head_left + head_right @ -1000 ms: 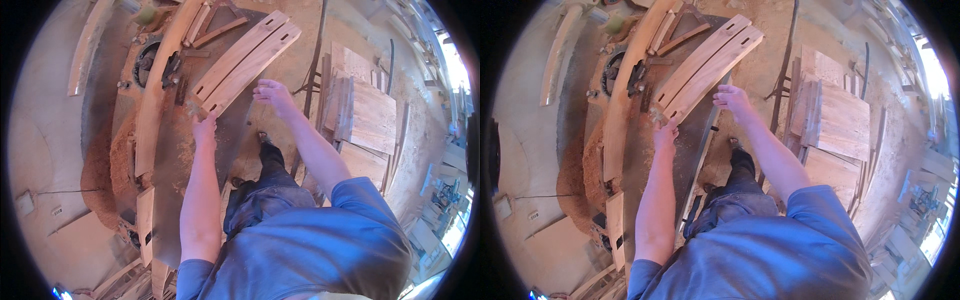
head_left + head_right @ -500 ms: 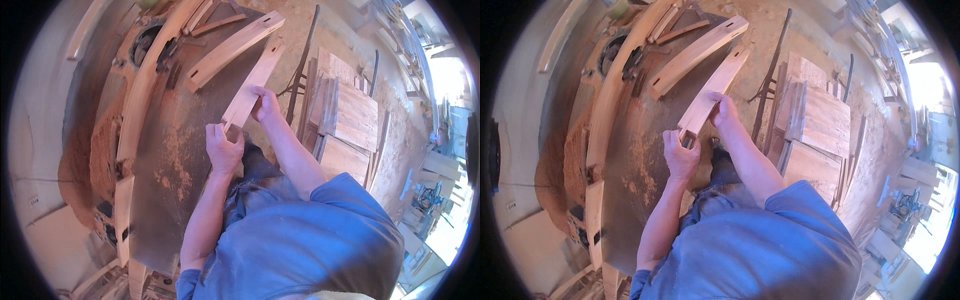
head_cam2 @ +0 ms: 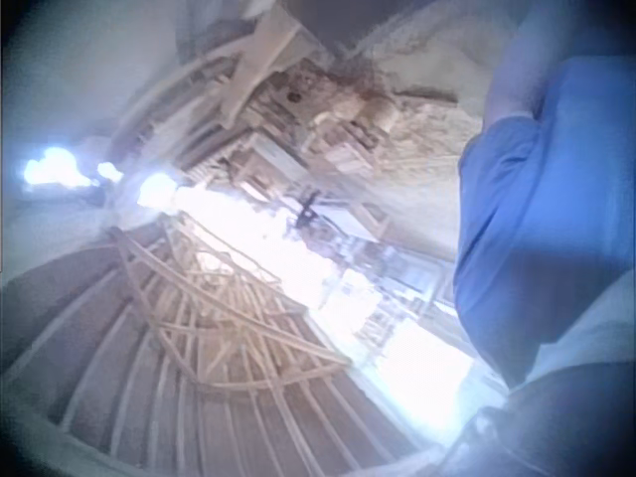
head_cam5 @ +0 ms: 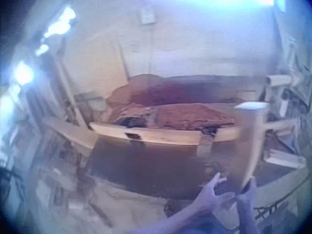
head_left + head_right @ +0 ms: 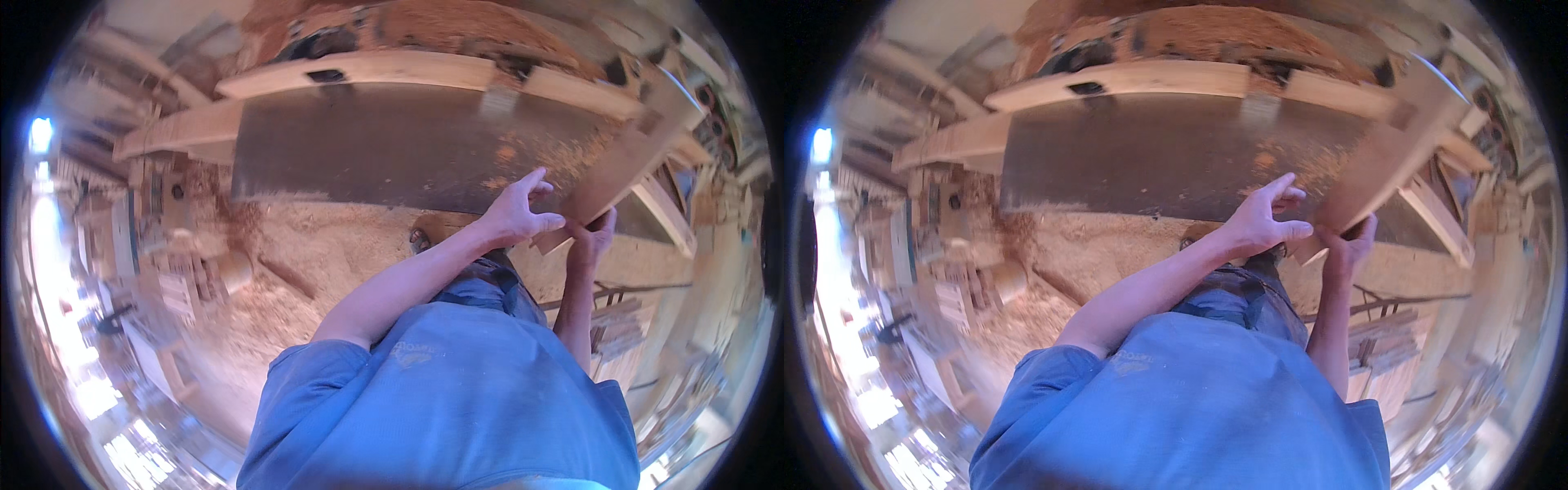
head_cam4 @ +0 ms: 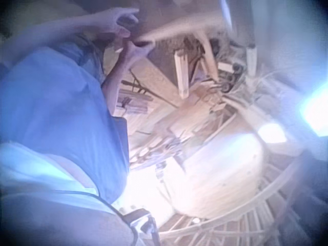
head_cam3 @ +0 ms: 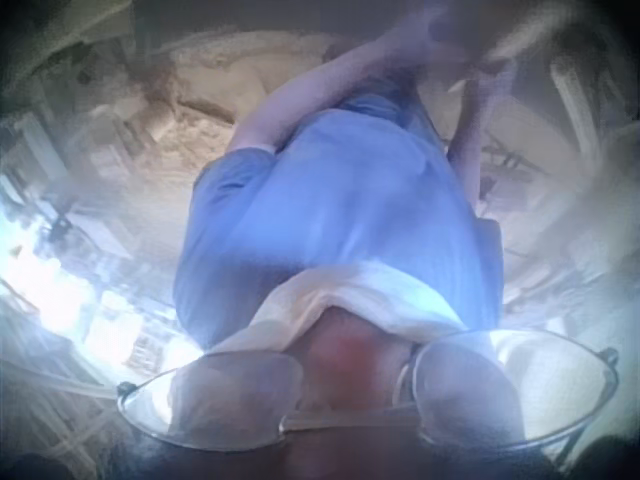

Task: The person mills various wooden boards using a stationary router table, then moves them to a stack on another table.

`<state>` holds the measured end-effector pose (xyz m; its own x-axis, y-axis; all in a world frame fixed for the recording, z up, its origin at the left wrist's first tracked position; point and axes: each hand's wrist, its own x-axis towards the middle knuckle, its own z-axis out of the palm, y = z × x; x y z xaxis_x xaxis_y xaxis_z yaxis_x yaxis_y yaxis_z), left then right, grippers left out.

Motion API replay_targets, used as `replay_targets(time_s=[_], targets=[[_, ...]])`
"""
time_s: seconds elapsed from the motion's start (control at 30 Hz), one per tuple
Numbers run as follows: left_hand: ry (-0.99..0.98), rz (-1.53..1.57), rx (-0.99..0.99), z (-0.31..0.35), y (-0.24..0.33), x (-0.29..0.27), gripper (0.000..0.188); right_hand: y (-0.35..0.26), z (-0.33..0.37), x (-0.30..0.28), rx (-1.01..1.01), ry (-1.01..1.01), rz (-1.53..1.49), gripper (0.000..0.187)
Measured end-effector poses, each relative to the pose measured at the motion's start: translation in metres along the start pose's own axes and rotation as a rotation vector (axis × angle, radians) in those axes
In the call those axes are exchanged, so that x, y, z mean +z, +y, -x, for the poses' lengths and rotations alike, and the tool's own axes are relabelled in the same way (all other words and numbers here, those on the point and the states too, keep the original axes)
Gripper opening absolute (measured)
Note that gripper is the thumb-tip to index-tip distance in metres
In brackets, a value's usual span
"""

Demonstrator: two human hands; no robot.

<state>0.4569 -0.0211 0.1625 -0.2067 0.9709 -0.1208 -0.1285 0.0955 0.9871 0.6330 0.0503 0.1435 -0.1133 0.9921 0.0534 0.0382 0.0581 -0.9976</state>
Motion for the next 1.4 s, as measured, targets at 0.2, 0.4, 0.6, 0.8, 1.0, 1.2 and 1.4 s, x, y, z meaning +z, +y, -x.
replay_targets(time_s=[0.2,0.4,0.6,0.8,1.0,1.2,1.4], targets=[[0.597,0.777,-0.065,0.040,-0.028,-0.111,0.031,-0.017,0.033,0.147,-0.509,-0.663,0.721,0.071],[0.838,1.023,-0.195,0.059,-0.087,-0.212,0.018,-0.011,0.018,0.177,-0.519,-0.904,0.998,0.071],[0.920,1.118,-0.148,0.023,-0.090,-0.220,0.026,0.008,-0.035,0.212,-0.584,-0.879,0.844,0.060],[1.123,0.891,-0.148,0.016,-0.091,-0.201,0.039,0.055,-0.115,0.247,-0.639,-0.940,0.686,0.070],[1.344,0.705,-0.276,0.080,-0.128,-0.173,0.055,0.109,-0.162,0.244,-0.540,-1.105,0.604,0.087],[1.531,0.526,-0.333,0.113,-0.131,-0.169,0.063,0.111,-0.146,0.248,-0.494,-1.051,0.598,0.083],[1.570,0.328,-0.229,0.082,-0.103,-0.256,0.069,0.092,-0.138,0.249,-0.475,-1.037,0.603,0.069]])
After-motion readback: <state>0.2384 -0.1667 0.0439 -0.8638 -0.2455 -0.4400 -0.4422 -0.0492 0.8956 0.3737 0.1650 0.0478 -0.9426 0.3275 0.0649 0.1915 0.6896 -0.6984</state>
